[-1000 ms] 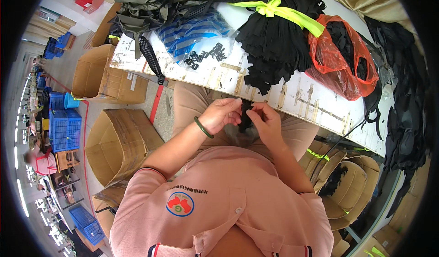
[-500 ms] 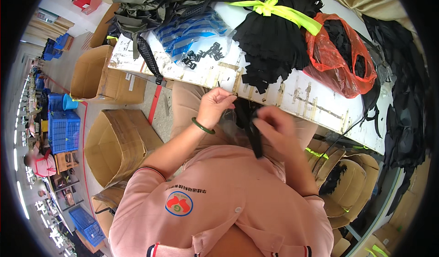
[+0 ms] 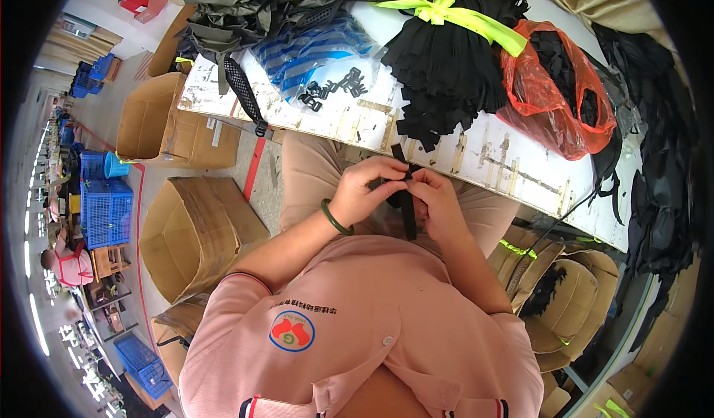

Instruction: The recorder is assembling plastic buckles onto black straps in a manufacturing environment.

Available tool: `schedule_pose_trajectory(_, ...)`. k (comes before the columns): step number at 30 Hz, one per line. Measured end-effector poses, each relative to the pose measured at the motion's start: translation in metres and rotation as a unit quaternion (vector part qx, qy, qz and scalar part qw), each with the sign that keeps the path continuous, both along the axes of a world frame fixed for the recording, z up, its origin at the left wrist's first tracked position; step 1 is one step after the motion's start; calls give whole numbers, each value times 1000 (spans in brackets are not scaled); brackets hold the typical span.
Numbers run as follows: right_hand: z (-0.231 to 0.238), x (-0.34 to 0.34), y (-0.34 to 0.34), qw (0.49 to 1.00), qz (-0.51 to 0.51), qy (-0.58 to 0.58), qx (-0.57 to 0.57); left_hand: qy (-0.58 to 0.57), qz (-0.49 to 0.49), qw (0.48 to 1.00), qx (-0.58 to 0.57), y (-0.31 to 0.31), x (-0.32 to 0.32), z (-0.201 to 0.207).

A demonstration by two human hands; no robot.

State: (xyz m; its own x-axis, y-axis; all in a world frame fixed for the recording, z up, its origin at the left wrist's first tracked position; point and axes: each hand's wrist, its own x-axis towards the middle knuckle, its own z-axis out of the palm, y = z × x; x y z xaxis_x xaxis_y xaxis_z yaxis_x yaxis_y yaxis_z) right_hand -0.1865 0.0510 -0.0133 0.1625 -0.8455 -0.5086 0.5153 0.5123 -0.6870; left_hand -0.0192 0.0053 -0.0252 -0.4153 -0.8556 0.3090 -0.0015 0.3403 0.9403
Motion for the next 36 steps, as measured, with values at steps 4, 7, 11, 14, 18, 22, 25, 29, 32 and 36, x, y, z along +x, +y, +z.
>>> schedule_pose_trajectory(4,3,4,1,991,-51,100,-77,75,-55,976,197,-1,5,2)
schedule_pose_trajectory(7,6,-8,-3,995,1,61,-73,-1,-91,988,121,-5,9,5)
schedule_pose_trajectory(11,6,-13,-4,991,39,114,-62,-70,-118,990,39,-6,8,15)
schedule_pose_trajectory(14,2,-18,-8,990,-14,126,-62,-99,-135,986,-3,-4,6,19)
schedule_pose_trajectory(18,-10,-21,-10,993,-69,51,-77,-120,-153,980,-41,2,6,24)
schedule_pose_trajectory(22,-18,-20,-8,992,-91,14,-87,-3,-162,977,137,11,14,13)
schedule_pose_trajectory(25,-16,-13,-8,987,-114,-13,-110,175,-138,855,469,3,10,9)
schedule_pose_trajectory(29,2,-4,-8,991,-57,-19,-116,220,-285,739,570,-2,5,-6)
schedule_pose_trajectory(32,-9,-23,-22,961,-32,196,-191,251,-228,753,564,2,0,-9)
schedule_pose_trajectory(36,-23,-37,-58,714,-18,641,-279,155,-166,834,503,1,-4,5)
